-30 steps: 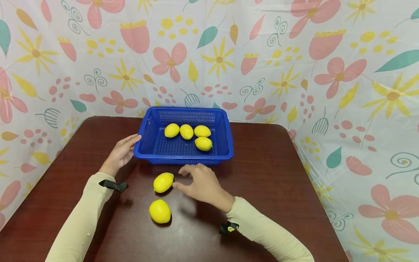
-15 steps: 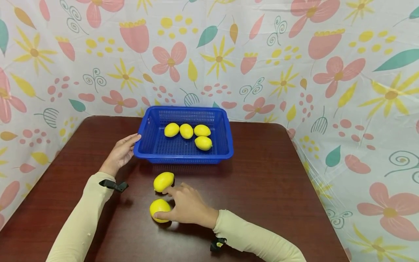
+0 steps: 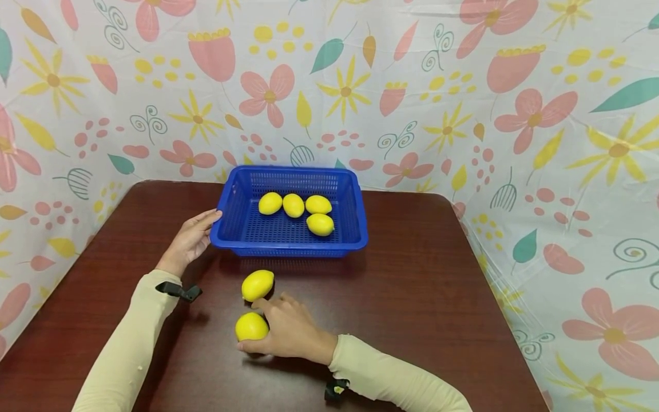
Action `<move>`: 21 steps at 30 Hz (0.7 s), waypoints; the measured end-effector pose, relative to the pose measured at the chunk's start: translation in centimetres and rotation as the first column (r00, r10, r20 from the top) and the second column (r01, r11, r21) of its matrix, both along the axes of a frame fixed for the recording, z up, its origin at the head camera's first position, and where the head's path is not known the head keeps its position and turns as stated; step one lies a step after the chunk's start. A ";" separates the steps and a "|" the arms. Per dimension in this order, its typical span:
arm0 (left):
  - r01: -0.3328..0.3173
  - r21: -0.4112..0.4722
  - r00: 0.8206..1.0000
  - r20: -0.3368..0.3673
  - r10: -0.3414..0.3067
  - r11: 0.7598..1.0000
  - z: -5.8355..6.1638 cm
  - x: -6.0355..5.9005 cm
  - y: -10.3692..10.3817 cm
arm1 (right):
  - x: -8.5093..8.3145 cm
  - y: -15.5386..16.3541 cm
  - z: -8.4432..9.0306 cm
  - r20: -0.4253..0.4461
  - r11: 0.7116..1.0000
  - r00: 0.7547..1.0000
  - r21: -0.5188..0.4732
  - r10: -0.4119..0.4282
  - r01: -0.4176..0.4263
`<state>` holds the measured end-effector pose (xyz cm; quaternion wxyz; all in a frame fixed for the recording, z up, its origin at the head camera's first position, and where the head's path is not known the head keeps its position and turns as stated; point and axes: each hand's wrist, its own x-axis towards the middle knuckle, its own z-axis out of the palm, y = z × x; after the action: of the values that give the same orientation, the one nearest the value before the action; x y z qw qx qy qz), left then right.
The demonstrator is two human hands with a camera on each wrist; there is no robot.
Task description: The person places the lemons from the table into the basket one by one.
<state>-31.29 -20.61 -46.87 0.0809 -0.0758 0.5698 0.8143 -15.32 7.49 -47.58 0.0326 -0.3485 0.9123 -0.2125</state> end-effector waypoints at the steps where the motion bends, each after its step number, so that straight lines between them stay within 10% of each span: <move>1: -0.001 0.004 1.000 0.000 0.001 1.000 0.0 0.0 0.0 | 0.0 0.0 -0.1 0.001 1.000 1.000 -0.002 0.003 -0.003; 21: -0.007 0.008 1.000 -0.004 0.007 1.000 -0.2 -0.3 -0.1 | 0.5 0.0 0.0 0.037 0.990 0.999 -0.142 -0.009 0.014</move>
<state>-31.56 -20.69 -47.05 0.0772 -0.0758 0.5665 0.8169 -14.84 7.50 -47.57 0.0230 -0.3406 0.8962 -0.2834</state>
